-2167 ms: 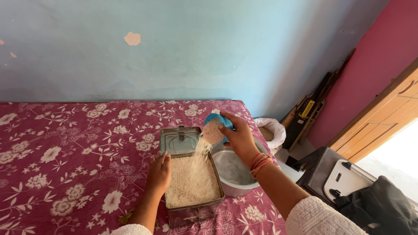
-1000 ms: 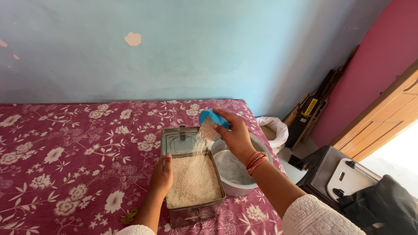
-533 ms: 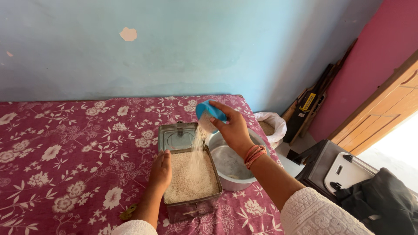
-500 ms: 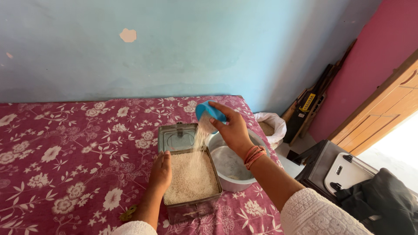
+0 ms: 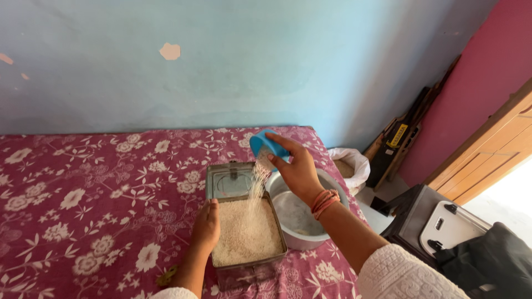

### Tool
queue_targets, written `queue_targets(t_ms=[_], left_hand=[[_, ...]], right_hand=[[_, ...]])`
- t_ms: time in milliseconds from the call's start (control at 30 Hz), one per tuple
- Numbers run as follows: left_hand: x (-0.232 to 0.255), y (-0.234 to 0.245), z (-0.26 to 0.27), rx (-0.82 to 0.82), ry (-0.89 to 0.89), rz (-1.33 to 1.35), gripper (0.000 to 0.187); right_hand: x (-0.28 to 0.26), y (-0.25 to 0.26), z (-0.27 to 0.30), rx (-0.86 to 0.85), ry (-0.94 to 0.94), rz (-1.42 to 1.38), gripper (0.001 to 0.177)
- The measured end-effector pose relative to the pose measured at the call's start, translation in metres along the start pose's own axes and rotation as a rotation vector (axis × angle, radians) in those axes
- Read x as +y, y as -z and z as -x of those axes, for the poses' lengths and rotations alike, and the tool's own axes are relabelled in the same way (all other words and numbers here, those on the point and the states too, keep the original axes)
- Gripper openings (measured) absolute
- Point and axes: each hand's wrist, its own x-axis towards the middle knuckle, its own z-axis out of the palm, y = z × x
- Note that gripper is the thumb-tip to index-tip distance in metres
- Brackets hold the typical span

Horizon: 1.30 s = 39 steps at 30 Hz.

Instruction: The person scoops rice from a large metal bowl using a small blue cup and pours it into a rectangular metal container. They level the rice with their hand, then close and wipe the container before securing the latch.

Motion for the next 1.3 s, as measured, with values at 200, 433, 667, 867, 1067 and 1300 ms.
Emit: queue_targets(t_ms=[200,433,667,867,1067,1300], left_hand=[[-0.002,0.004,0.000,-0.013,0.008,0.038,0.079],[-0.011,0.000,0.000,-0.024,-0.005,-0.018,0.077],[-0.012,-0.003,0.005,-0.051,0.059,-0.007,0.075],[-0.006,-0.002,0.014,-0.025,0.003,0.020,0.072],[0.010,-0.002,0.037,-0.062,-0.206,-0.269,0.055],[0.020,-0.039,0.055,-0.335,-0.182,-0.503,0.062]], right_hand=[[-0.001,-0.004,-0.001,0.003,-0.009,0.037,0.052],[-0.005,-0.008,0.006,-0.045,0.033,-0.022,0.050],[-0.008,-0.010,0.011,-0.071,0.035,0.093,0.048],[-0.007,-0.014,0.020,-0.088,0.105,0.163,0.046],[0.004,-0.022,0.027,-0.092,0.109,0.215,0.046],[0.034,-0.025,0.043,-0.083,-0.027,0.072,0.048]])
